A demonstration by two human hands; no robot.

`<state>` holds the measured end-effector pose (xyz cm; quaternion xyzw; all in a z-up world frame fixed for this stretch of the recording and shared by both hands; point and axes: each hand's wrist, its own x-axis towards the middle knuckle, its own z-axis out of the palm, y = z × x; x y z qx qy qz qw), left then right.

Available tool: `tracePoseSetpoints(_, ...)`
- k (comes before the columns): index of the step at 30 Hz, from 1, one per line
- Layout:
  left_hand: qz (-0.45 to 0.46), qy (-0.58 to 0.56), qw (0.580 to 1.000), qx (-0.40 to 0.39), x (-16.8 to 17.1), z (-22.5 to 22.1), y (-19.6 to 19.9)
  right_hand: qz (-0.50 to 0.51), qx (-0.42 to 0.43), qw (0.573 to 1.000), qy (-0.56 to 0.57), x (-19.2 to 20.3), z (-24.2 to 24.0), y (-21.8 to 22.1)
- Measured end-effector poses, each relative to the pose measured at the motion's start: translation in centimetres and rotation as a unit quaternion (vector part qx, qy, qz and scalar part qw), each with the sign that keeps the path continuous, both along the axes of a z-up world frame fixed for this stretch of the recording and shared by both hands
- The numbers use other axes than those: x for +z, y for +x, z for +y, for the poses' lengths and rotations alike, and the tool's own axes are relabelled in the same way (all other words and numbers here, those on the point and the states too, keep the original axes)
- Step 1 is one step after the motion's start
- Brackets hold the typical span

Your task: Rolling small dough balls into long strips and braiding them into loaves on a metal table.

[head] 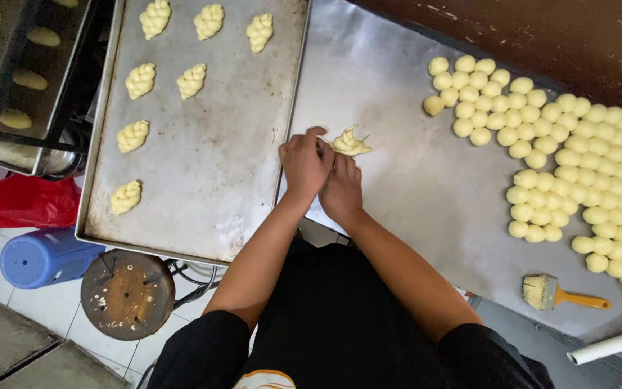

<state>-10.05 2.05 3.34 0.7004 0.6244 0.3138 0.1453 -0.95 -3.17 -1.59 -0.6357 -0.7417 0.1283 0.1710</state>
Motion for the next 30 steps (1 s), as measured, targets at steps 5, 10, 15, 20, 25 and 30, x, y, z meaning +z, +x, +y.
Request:
tracePoseSetpoints(5,0.013,0.032,0.998,-0.058,-4.5,-2.6,3.3,0.043,-0.035,0.998,0.025,-1.3,-1.9,5.0)
tracePoseSetpoints(10,0.122,0.023,0.983,-0.137,-3.2,-5.9,4.6,-0.001,-0.152,0.982,0.110,0.2,-0.2,9.9)
tracePoseSetpoints(15,0.213,-0.019,0.960,-0.179,-2.5,-7.1,4.8,0.035,-0.095,0.992,0.070,1.5,2.5,10.2)
tracePoseSetpoints(20,0.182,-0.071,0.953,-0.232,-2.8,-7.4,4.0,0.112,-0.070,0.988,0.076,1.0,2.1,9.4)
tracePoseSetpoints(25,0.099,-0.051,0.987,-0.116,-5.8,-4.8,0.9,0.181,-0.057,0.980,0.062,0.9,0.2,7.0)
tracePoseSetpoints(30,0.079,0.032,0.995,-0.047,-4.8,-2.2,-0.8,0.057,-0.038,0.997,0.039,1.1,-1.4,5.0)
